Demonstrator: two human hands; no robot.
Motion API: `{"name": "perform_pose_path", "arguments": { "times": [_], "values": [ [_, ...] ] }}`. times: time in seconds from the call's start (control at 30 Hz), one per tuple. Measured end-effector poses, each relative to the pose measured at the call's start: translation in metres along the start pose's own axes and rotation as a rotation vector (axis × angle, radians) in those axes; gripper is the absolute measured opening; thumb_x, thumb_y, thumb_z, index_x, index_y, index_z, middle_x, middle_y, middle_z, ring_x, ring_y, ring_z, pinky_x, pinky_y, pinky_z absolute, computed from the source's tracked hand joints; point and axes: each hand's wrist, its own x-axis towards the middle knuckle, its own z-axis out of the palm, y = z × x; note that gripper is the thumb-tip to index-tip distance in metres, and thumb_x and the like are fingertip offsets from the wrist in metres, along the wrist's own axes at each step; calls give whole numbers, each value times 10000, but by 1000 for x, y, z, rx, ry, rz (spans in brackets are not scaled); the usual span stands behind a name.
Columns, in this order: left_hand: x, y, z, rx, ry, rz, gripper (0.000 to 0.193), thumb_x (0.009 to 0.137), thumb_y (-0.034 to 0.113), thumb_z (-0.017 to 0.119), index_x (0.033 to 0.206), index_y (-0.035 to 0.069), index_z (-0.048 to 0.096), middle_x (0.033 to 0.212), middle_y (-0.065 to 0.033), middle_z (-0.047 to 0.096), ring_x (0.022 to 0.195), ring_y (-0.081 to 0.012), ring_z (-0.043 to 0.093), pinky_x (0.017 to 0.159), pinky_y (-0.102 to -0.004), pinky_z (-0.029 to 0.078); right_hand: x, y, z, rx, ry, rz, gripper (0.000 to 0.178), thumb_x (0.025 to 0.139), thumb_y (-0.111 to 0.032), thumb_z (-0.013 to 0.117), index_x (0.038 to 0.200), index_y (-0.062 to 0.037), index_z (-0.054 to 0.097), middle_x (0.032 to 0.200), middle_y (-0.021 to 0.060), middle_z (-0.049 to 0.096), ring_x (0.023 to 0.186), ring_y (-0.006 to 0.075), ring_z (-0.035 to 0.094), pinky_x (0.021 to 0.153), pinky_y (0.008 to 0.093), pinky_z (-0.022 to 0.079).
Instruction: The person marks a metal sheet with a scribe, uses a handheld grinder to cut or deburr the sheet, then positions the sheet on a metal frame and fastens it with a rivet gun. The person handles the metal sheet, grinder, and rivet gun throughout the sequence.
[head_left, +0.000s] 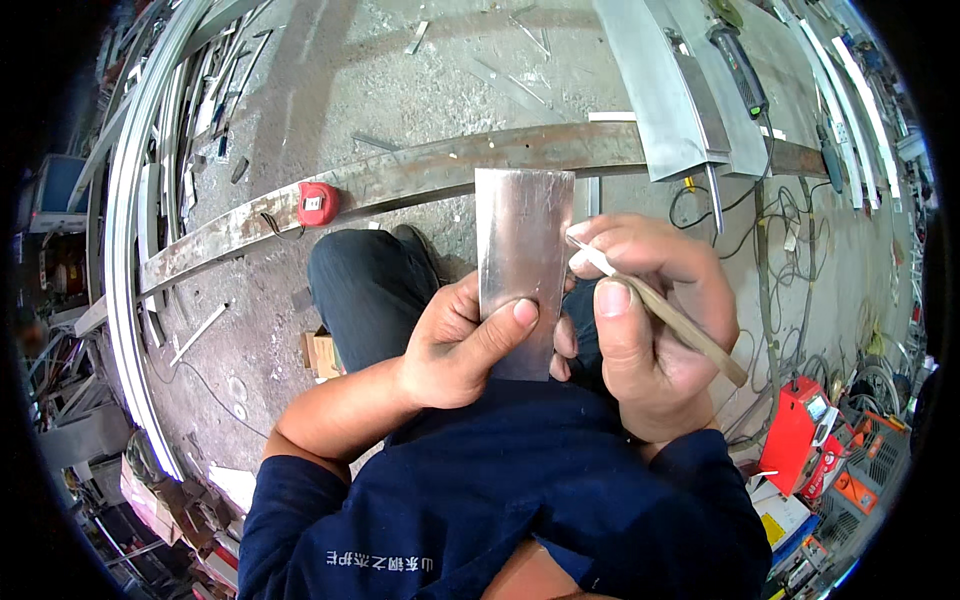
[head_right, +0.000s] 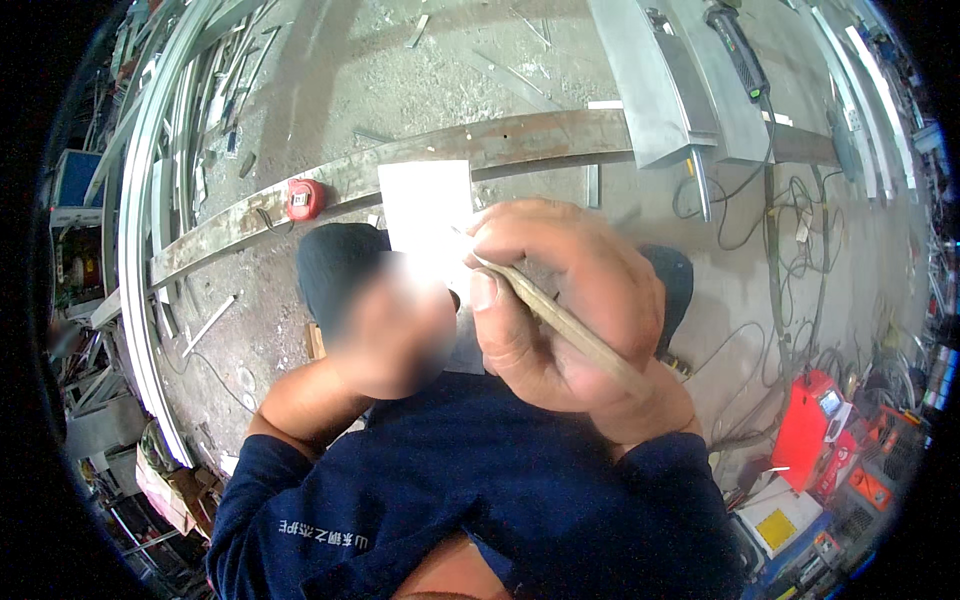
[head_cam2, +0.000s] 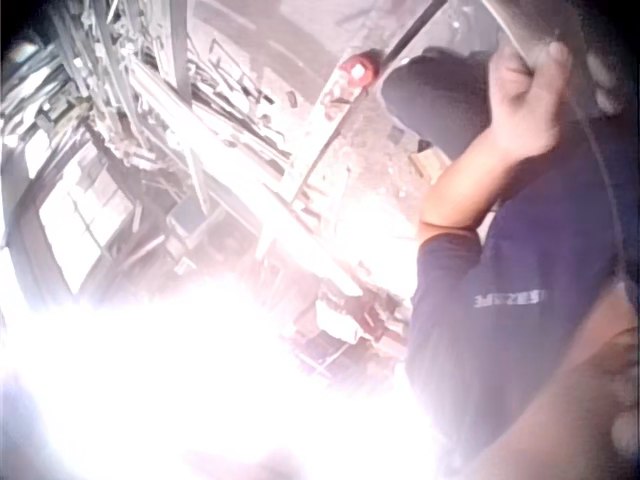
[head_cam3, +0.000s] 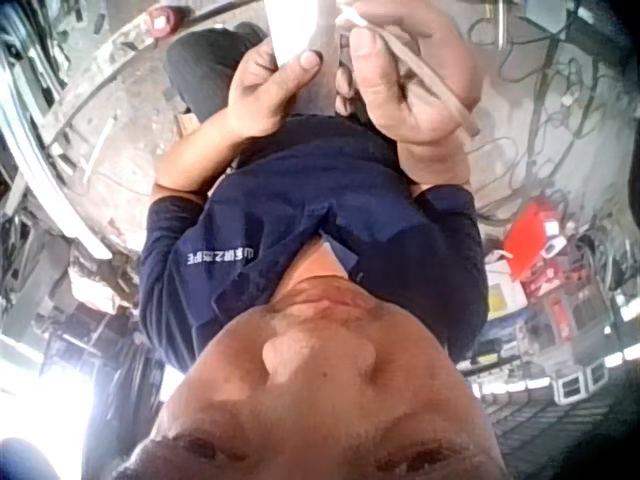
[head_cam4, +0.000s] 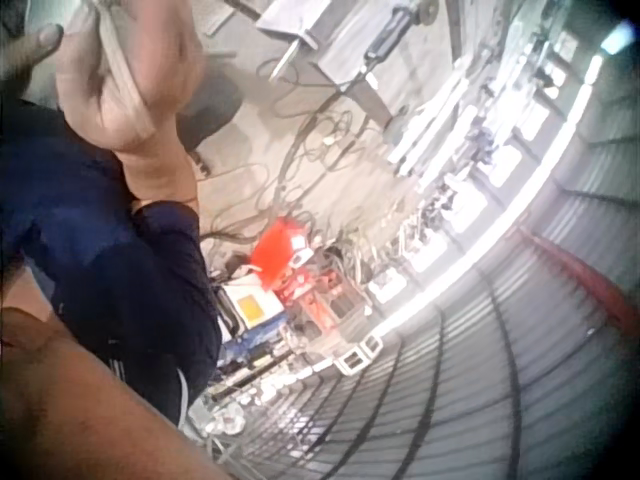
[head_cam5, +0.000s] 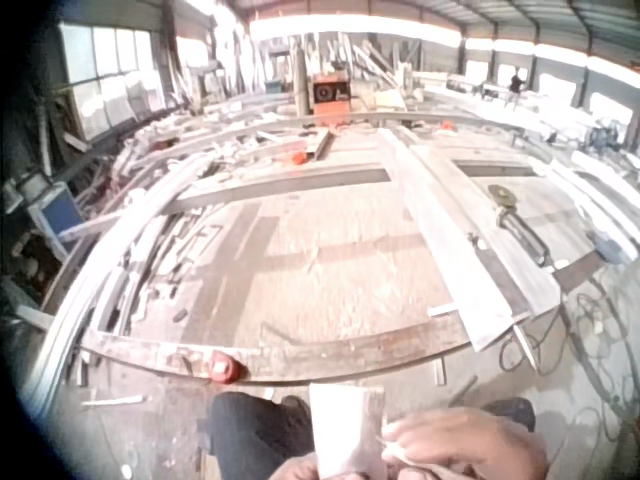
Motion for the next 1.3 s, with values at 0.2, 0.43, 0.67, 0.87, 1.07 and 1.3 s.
{"name": "perform_pose_path", "arguments": {
  "times": [0.2,0.43,0.67,0.87,1.07,1.3],
  "values": [
    [0,2,2,21,-17,43,326,1044,215,457,1278,-11,480,1003,-134,659,860,-196,665,798,-333,546,12,-1,-3,-240,-76,-218,201,718,41,710,912,19,667,859,146,680,795,307,694,711,361,565],
    [-1,0,1,17,-26,77,293,1047,197,449,1250,-9,496,1002,-122,657,865,-184,656,803,-333,543,13,-6,-2,-274,-104,-206,241,672,44,714,906,22,664,858,144,671,822,319,688,734,377,567],
    [-2,-1,1,-40,9,56,268,1049,171,439,1237,-6,506,1015,-116,655,870,-179,652,816,-335,541,17,-2,0,-323,-137,-298,238,691,20,762,904,18,654,855,132,668,817,301,690,722,361,568],
    [-1,-6,-3,-15,-20,93,256,1049,133,426,1251,-5,503,1038,-113,648,882,-179,647,830,-330,536,17,2,1,-345,-141,-328,232,707,-14,767,909,23,659,845,133,670,817,294,689,720,360,567],
    [-1,-4,-3,59,-14,124,252,1048,121,423,1254,-2,499,1058,-113,637,897,-173,635,825,-325,532,18,3,2,-347,-153,-325,247,706,-26,771,923,26,667,849,132,674,819,291,686,716,358,567],
    [2,0,-4,65,-31,113,242,1047,115,424,1246,-3,499,1034,-101,630,885,-160,622,823,-313,522,20,4,3,-359,-145,-322,226,724,-34,775,918,18,669,839,122,672,815,281,686,706,351,568]
  ]
}}
